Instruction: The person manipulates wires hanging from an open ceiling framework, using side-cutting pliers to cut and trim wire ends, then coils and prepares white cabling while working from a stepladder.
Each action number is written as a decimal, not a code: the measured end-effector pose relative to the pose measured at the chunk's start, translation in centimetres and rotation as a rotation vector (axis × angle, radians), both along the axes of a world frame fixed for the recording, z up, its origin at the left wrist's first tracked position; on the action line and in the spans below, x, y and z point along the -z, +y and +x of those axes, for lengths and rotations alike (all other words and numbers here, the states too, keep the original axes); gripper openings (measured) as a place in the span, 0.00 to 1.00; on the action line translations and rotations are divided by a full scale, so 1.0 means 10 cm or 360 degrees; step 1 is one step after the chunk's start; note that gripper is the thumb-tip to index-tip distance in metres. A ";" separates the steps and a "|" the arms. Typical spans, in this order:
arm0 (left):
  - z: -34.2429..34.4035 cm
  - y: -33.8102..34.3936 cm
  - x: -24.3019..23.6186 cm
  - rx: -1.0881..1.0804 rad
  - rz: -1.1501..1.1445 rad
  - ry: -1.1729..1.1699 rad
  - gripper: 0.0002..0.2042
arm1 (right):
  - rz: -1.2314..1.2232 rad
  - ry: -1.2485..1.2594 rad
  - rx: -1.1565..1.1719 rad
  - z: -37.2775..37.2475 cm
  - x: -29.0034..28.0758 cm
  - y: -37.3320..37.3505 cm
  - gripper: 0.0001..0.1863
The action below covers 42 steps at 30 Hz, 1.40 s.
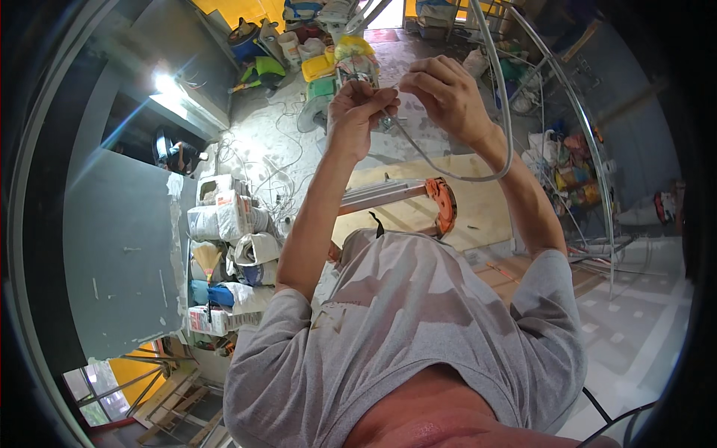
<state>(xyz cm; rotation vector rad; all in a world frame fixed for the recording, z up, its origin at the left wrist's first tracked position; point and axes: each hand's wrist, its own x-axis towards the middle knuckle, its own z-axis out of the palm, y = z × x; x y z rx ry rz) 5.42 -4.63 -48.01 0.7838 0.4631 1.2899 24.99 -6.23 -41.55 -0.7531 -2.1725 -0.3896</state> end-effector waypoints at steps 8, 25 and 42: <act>-0.03 0.04 0.02 0.0042 -0.0086 -0.0065 0.13 | -0.0028 0.0028 0.0067 0.02 0.05 -0.01 0.11; 0.00 0.04 0.02 0.0031 -0.0111 -0.0028 0.12 | -0.0065 0.0040 0.0005 0.00 0.03 0.02 0.09; -0.09 0.16 0.14 0.0156 -0.0115 -0.0146 0.08 | -0.0400 0.0371 0.0050 0.09 0.29 -0.04 0.09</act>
